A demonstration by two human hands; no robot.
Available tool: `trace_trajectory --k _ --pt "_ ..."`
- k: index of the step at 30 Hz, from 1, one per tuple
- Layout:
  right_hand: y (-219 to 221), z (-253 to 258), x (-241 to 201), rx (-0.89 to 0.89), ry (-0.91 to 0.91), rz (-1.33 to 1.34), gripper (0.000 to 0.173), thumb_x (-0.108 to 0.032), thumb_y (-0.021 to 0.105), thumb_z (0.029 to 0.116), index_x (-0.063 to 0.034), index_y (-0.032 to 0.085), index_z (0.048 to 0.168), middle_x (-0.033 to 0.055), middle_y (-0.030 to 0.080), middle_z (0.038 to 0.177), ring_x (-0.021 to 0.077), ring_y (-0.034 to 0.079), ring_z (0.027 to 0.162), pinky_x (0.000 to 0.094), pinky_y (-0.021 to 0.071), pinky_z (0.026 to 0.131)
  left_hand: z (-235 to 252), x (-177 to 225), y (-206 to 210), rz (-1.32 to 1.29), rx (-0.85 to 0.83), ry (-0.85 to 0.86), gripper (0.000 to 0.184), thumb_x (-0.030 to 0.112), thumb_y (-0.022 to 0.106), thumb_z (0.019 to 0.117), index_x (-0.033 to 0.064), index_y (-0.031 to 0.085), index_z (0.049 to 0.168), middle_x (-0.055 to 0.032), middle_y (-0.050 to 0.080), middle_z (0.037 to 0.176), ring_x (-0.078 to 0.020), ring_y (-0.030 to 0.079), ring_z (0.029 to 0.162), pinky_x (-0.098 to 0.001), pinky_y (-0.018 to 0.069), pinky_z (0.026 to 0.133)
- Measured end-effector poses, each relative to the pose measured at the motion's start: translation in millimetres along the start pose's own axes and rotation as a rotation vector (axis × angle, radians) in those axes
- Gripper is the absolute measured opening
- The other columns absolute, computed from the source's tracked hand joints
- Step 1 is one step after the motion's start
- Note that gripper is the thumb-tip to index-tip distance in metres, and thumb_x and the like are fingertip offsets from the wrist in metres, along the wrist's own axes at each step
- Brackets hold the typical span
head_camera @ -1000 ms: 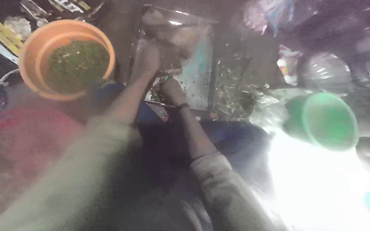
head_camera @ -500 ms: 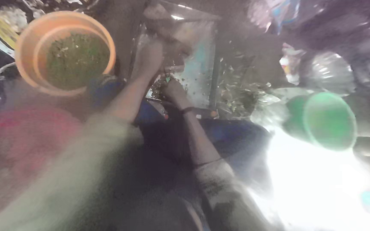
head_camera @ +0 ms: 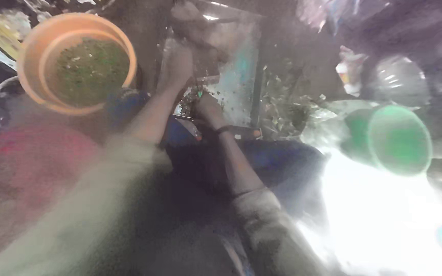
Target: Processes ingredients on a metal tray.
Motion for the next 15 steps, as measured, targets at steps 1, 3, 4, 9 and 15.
trace_trajectory --k 1,3,4,9,15 --pt "0 0 2 0.008 0.002 -0.004 0.047 -0.040 0.051 0.1073 0.0021 0.062 0.127 0.0249 0.067 0.123 0.0404 0.067 0.114 0.0621 0.0546 0.092 0 2 -1 -0.001 -0.021 0.021 0.025 0.012 0.066 0.0946 -0.0048 0.070 0.113 -0.0275 0.064 0.130 -0.0450 0.061 0.125 -0.0652 0.0494 0.104" --pt "3 7 0 0.041 -0.016 -0.045 0.047 -0.038 0.048 0.1085 0.0026 0.060 0.130 0.0252 0.066 0.126 0.0410 0.067 0.116 0.0617 0.0542 0.093 2 1 0 -0.012 -0.029 0.061 0.023 0.012 0.064 0.0957 -0.0020 0.072 0.112 -0.0265 0.063 0.133 -0.0438 0.058 0.129 -0.0644 0.0452 0.108" --pt "4 12 -2 0.067 -0.031 -0.072 0.047 -0.038 0.047 0.1087 0.0018 0.058 0.132 0.0245 0.066 0.126 0.0404 0.067 0.116 0.0606 0.0551 0.092 4 -1 2 -0.019 -0.019 0.071 0.023 0.013 0.064 0.0957 -0.0001 0.073 0.112 -0.0260 0.065 0.131 -0.0439 0.059 0.128 -0.0659 0.0435 0.109" --pt "-12 13 -12 0.030 -0.049 0.039 0.041 -0.028 0.054 0.1042 0.0054 0.061 0.126 0.0259 0.066 0.125 0.0394 0.067 0.117 0.0598 0.0540 0.095 9 -7 7 0.023 0.045 0.059 0.023 0.022 0.063 0.0959 0.0067 0.076 0.106 -0.0211 0.071 0.119 -0.0419 0.066 0.117 -0.0668 0.0505 0.099" --pt "4 13 -1 0.032 -0.003 -0.041 0.044 -0.034 0.052 0.1052 0.0007 0.061 0.130 0.0240 0.067 0.125 0.0405 0.067 0.114 0.0618 0.0556 0.090 9 -5 10 0.045 0.013 0.088 0.022 0.020 0.066 0.0939 0.0070 0.077 0.108 -0.0236 0.069 0.122 -0.0443 0.064 0.120 -0.0694 0.0471 0.101"
Point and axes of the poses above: each hand's wrist, its own z-axis towards the middle knuckle, its own y-axis out of the palm, x = y × z, the point moved 6 cm from there along z, towards the middle knuckle
